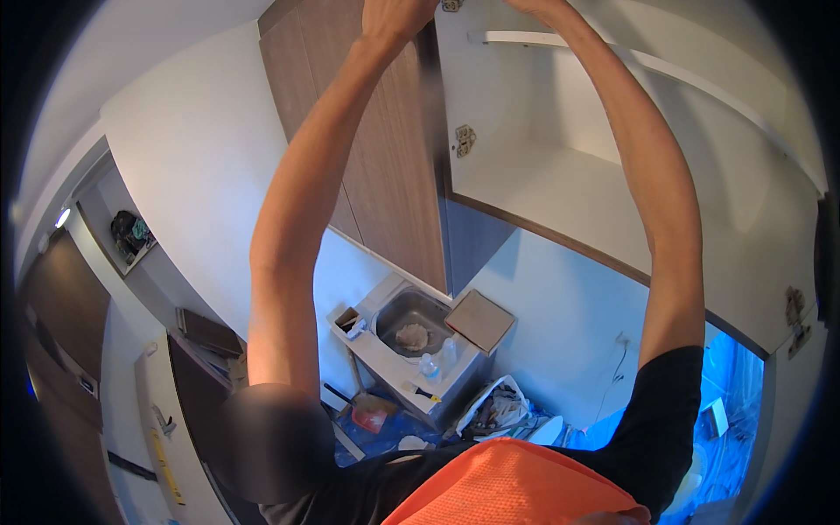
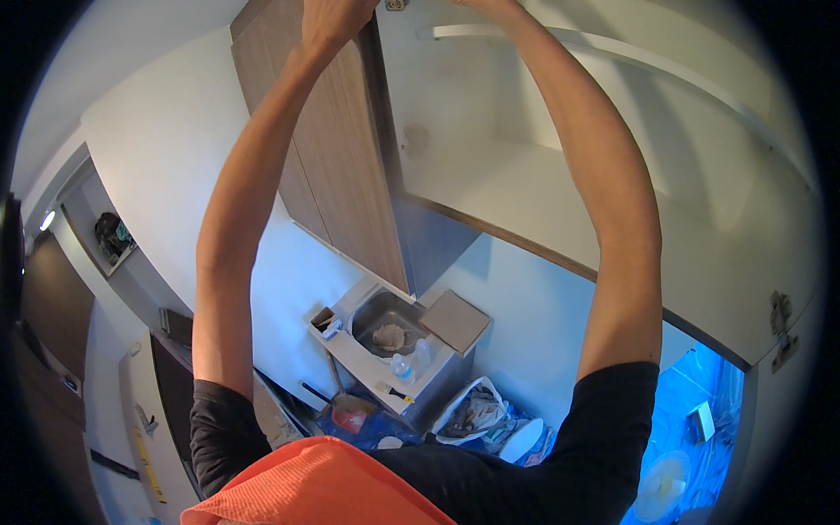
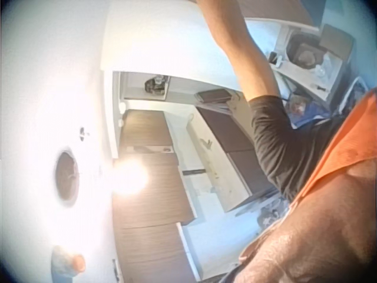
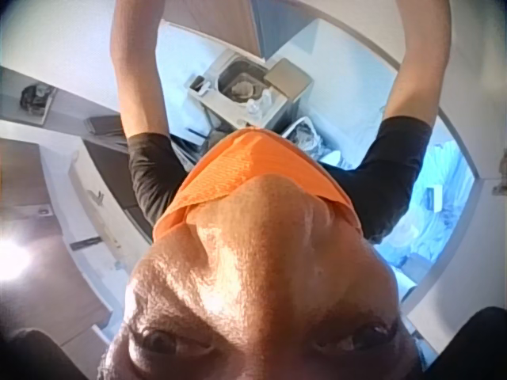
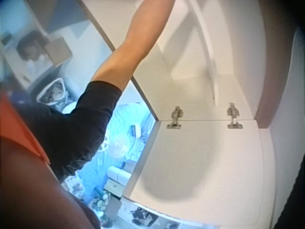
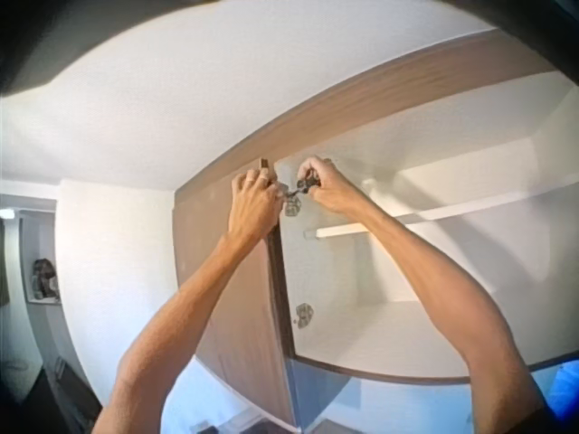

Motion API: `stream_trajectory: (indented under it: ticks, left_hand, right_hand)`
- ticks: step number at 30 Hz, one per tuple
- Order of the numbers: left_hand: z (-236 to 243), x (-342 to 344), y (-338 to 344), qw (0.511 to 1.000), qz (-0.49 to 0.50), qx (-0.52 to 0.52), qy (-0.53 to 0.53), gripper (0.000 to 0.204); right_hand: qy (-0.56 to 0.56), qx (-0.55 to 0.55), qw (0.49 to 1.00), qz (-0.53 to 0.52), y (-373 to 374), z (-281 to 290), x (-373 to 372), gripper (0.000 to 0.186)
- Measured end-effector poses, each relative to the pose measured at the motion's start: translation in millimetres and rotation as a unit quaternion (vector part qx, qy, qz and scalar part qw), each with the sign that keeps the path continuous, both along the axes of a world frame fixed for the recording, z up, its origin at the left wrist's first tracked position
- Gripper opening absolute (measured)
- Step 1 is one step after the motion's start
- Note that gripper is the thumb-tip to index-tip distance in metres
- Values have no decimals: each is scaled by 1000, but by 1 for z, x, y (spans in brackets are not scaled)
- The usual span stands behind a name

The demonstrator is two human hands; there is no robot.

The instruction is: The person removes a white cabinet door from its hinges, then picks up a second door and installs it onto the upper cabinet frame. They align the door with the hinges and secure it using a screwdriver. The work occurs in a kitchen under renovation with tools and debris on the floor.

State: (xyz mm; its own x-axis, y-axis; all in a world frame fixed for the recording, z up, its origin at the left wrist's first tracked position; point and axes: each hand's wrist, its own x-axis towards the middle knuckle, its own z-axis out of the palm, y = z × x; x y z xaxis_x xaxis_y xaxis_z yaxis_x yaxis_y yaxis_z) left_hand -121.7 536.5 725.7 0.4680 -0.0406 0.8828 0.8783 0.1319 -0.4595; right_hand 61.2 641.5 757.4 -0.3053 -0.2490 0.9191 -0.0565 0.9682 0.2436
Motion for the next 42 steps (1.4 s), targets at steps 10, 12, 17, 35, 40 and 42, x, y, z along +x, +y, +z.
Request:
stream_trajectory:
  ticks: [10,12,17,35,40,42]
  left_hand:
    - [15,11,13,996,24,-86,-28,19]
    - [16,9,17,994,24,-96,-45,18]
    - [26,5,28,997,63,-19,-34,15]
    - [31,11,15,990,72,-105,-58,12]
    - [30,17,5,989,66,-123,-49,12]
    - [30,15,5,992,76,-96,-4,13]
  right_hand:
    - [62,47,994,-77,7,-9,3,21]
    - [43,19,999,-20,5,-11,6,23]
    - [-54,-280,953,-99,9,-7,16,26]
    - [-19,-30,999,-20,-5,-14,12,37]
    - [3,-20,999,-34,3,-11,19,37]
    - [56,-37,997,-44,-3,-12,25,35]
